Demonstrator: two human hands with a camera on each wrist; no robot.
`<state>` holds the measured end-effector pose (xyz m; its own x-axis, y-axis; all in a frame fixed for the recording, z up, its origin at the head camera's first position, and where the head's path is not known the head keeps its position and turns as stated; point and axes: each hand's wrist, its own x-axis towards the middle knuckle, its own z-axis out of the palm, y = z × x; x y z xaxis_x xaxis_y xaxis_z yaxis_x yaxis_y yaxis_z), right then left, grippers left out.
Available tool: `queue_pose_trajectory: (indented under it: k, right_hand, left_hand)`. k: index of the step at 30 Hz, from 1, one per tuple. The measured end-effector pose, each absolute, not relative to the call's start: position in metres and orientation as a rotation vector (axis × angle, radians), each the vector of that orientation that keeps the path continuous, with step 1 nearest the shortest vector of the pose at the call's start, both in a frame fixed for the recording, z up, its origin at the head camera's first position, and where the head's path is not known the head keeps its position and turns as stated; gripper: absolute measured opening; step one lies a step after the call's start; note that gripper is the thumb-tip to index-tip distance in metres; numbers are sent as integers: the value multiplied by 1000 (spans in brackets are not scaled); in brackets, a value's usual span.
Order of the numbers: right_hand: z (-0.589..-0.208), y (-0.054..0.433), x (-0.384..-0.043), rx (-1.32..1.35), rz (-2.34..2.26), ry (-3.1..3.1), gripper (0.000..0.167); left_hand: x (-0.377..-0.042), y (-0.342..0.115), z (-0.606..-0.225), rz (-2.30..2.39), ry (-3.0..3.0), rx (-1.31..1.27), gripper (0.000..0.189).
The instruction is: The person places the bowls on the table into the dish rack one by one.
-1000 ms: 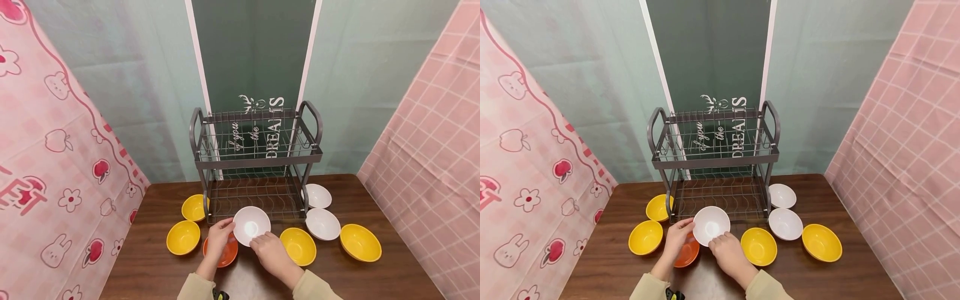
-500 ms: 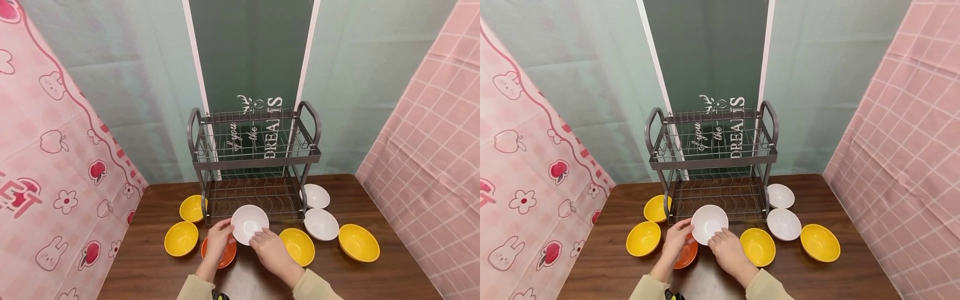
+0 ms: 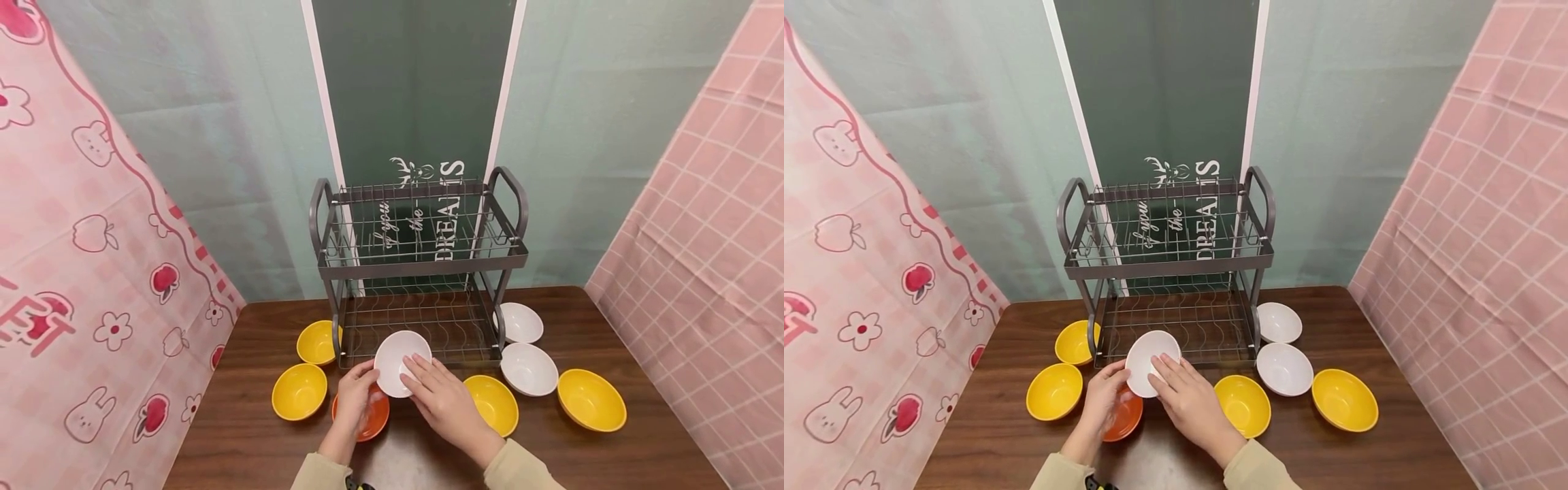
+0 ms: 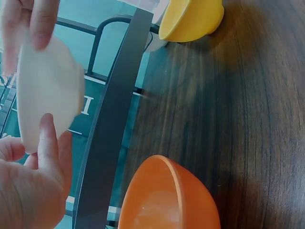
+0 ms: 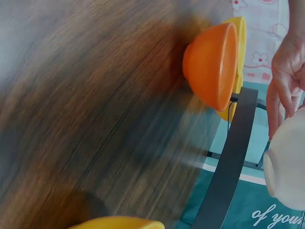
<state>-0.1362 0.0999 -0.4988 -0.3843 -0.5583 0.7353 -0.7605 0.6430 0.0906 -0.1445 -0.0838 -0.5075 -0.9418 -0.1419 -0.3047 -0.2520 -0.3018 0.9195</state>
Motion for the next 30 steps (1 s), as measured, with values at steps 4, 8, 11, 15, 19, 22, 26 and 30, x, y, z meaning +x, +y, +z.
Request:
queue_pose_trajectory:
  k: [4,8,11,15,19,22,26,30]
  right_hand:
    - [-497,99,-137,973,475,-2118,39]
    - [-494,98,-137,934,630,-2140,52]
    - [-492,98,-137,912,725,-2173,65]
    - [-491,98,-137,899,817,-2247,80]
    - [-489,100,-136,887,873,-2311,87]
    - [-488,100,-135,874,888,-2349,91]
    - [-485,100,-134,869,934,-2403,100]
    - [-482,100,-134,855,996,-2446,105]
  left_hand:
    - [-145,-84,-509,2495,1676,-514,38]
    - [-146,-84,-508,2537,1569,-472,37]
    - [-146,-84,-506,2552,1507,-433,35]
    - [-145,-82,-503,2552,1466,-384,32]
    - [-145,-80,-501,2550,1458,-361,34]
    - [-145,-79,-501,2558,1456,-387,33]
    - [-145,-77,-500,2570,1467,-431,28]
    - [-145,-76,-502,2582,1480,-444,27]
